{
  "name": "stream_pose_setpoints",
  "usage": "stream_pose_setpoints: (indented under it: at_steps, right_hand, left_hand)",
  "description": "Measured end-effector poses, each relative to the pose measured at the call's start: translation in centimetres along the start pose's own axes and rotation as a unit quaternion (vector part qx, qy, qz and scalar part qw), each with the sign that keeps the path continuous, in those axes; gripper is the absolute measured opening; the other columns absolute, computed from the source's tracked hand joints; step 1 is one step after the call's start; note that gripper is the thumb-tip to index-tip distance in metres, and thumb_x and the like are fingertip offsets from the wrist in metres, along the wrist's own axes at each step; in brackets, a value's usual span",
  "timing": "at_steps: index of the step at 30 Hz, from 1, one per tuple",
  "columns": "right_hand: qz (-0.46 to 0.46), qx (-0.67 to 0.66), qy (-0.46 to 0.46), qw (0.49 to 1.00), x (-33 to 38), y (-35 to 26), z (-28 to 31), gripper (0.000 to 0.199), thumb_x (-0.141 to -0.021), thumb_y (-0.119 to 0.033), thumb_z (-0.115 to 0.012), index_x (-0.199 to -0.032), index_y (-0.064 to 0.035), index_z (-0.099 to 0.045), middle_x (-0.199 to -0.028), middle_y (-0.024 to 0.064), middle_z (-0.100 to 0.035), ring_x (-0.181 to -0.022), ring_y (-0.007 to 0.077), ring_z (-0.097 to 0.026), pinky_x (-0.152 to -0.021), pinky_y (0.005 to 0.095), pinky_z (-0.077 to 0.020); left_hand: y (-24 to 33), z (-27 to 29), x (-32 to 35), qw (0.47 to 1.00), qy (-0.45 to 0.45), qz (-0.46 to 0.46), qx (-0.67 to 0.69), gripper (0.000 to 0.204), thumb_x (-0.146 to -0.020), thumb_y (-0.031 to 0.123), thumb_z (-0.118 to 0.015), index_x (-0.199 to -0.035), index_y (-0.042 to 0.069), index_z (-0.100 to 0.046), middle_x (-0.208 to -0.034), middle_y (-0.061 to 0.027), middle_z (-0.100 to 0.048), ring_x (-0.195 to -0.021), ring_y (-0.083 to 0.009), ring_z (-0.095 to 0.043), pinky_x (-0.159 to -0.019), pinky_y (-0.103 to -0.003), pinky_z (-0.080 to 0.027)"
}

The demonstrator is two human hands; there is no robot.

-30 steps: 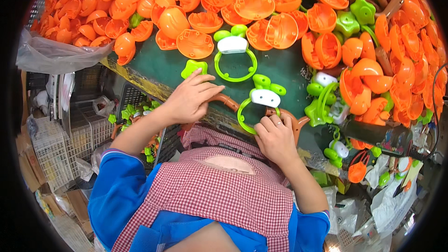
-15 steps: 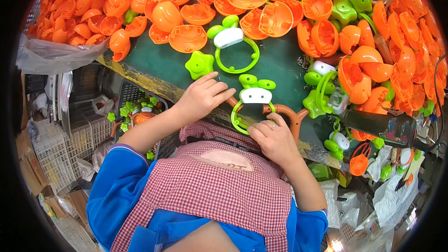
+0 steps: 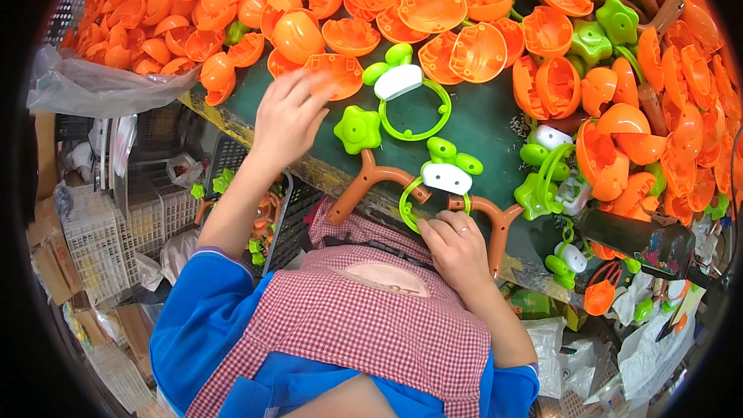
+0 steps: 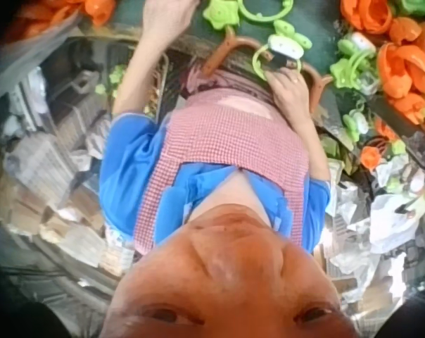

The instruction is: The person assembles small plastic toys by joining orange and green components with a white center piece. They use a handheld power tool to fasten the parts together and place the finished items into a nearby basket.

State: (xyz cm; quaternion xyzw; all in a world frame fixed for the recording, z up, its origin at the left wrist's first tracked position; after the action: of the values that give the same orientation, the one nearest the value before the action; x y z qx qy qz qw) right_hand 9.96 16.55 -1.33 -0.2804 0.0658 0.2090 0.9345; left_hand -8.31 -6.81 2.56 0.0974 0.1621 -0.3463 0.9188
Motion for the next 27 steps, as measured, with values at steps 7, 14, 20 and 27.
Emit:
stream_pose_setpoints:
  at_steps: [7, 14, 20, 27]
  right_hand:
    - [-0.003, -0.010, -0.043, 0.999, -0.5, 0.2, 0.4, 0.024, -0.074, -0.007, -0.068, -0.098, -0.0054, -0.068, -0.093, 0.0051, -0.065, -0.095, 0.0241, -0.062, -0.082, 0.0388, -0.0497]
    - [-0.017, -0.038, -0.005, 0.999, 0.0, 0.1, 1.2, 0.022, -0.072, -0.006, -0.074, -0.094, -0.0049, -0.068, -0.093, 0.0052, -0.066, -0.093, 0.0247, -0.062, -0.082, 0.0395, -0.0494]
    - [-0.007, -0.046, -0.018, 0.999, -1.2, -0.2, 1.1, 0.021, -0.072, -0.004, -0.074, -0.092, -0.0042, -0.069, -0.090, 0.0065, -0.067, -0.090, 0.0259, -0.062, -0.080, 0.0393, -0.0496]
    - [-0.019, -0.050, 0.006, 0.999, -0.9, 0.3, 2.0, 0.021, -0.072, -0.003, -0.074, -0.092, -0.0045, -0.069, -0.087, 0.0062, -0.068, -0.086, 0.0257, -0.064, -0.078, 0.0391, -0.0508]
  left_hand:
    - [-2.6, -1.8, 0.0, 0.999, 0.006, -0.021, 0.024, 0.030, -0.065, 0.021, -0.080, -0.091, 0.010, -0.070, -0.108, -0.0015, -0.065, -0.110, -0.0234, -0.057, -0.103, -0.042, -0.040]
    - [-11.0, 1.2, 2.1, 0.894, 0.070, 0.416, 0.148, 0.025, -0.081, 0.020, -0.073, -0.102, 0.007, -0.067, -0.091, -0.0077, -0.070, -0.082, -0.0256, -0.066, -0.073, -0.036, -0.053]
    - [-10.5, -1.5, -2.5, 0.916, 0.047, 0.390, 0.081, 0.067, -0.072, 0.033, -0.081, -0.128, 0.009, -0.055, -0.116, -0.0116, -0.066, -0.100, -0.0262, -0.065, -0.085, -0.038, -0.051]
    - [-7.9, -2.4, -3.9, 0.912, 0.069, 0.285, 0.286, 0.061, -0.068, 0.017, -0.085, -0.123, 0.005, -0.061, -0.110, -0.0095, -0.069, -0.099, -0.0271, -0.067, -0.084, -0.036, -0.052]
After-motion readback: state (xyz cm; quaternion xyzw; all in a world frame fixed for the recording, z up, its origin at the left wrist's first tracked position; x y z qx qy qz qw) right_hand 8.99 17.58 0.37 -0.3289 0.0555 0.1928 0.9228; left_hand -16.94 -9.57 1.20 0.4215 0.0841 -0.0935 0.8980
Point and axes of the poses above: each hand's wrist, its own x-axis away from the middle knuckle, its own z-axis out of the back of the hand, y = z × x, the point moved 3 cm from there along -x, towards the middle knuckle
